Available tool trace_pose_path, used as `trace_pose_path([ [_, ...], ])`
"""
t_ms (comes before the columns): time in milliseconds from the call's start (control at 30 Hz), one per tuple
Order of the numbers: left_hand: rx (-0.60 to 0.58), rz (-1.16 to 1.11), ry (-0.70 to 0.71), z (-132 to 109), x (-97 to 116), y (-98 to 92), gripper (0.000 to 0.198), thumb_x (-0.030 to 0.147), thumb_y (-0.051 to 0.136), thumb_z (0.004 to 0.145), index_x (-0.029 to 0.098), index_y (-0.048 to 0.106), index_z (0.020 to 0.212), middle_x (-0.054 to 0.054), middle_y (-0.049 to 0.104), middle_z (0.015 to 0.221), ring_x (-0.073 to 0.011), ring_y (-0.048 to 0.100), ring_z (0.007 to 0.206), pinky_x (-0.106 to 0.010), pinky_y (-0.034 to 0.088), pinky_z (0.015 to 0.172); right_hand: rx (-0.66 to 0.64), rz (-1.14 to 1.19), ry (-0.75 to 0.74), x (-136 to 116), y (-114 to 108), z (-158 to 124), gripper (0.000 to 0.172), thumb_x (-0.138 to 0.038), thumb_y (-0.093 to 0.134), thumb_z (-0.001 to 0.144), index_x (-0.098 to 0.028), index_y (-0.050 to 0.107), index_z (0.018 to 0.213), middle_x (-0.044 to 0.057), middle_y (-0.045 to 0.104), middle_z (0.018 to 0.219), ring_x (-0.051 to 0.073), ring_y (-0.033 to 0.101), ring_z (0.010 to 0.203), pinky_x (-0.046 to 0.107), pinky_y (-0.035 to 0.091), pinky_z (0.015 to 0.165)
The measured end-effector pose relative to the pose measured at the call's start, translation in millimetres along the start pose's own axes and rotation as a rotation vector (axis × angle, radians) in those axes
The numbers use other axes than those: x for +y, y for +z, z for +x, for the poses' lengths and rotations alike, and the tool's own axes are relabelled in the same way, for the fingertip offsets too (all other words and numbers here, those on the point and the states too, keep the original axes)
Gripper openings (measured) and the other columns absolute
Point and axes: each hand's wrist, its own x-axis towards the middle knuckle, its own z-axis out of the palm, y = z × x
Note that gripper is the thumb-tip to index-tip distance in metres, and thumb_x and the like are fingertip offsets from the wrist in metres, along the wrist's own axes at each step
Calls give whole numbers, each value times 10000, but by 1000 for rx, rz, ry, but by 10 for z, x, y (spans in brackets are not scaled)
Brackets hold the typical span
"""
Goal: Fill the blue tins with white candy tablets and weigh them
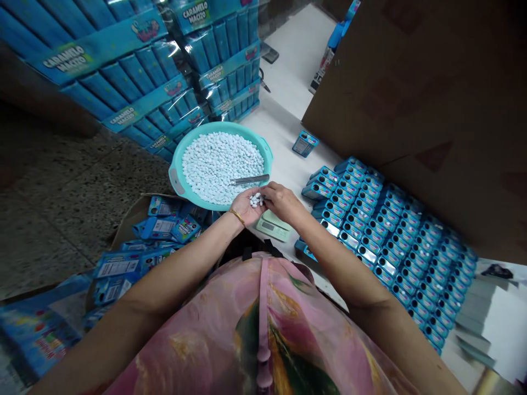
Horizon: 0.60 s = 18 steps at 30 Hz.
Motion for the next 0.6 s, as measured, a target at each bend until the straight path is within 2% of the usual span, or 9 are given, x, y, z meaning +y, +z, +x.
trace_pose_path([
  [167, -19, 9, 0, 54, -44, -106, 171, 75, 427, 760, 85, 598, 755, -75, 636, 638, -147, 613, 608, -277, 517, 624, 61, 141, 30, 93, 24, -29, 211, -89, 487, 755, -202, 628, 864, 21, 588, 885, 132, 552, 795, 229, 414, 713],
  [333, 19, 74, -5, 54, -15, -251, 171, 69, 469, 733, 76, 608, 832, -143, 661, 806, -229, 636, 813, -345, 523, 718, 146, 195, 112, 276, -6, -250, 162, -136, 523, 755, -189, 641, 852, 22, 607, 821, 122, 559, 732, 226, 415, 679],
  [467, 35, 77, 26, 17, 47, -385, 176, 72, 488, 720, 81, 605, 852, -160, 653, 890, -256, 619, 889, -373, 520, 752, 116, 166, 162, 401, 130, -445, 159, -120, 530, 743, -186, 647, 828, 24, 611, 795, 125, 561, 709, 225, 414, 657],
  [600, 52, 74, 44, -5, 92, -429, 177, 69, 487, 720, 78, 601, 856, -158, 653, 885, -248, 617, 899, -357, 522, 756, 109, 155, 196, 455, 270, -521, 195, -119, 533, 746, -204, 646, 881, 33, 613, 857, 134, 568, 752, 230, 417, 673],
])
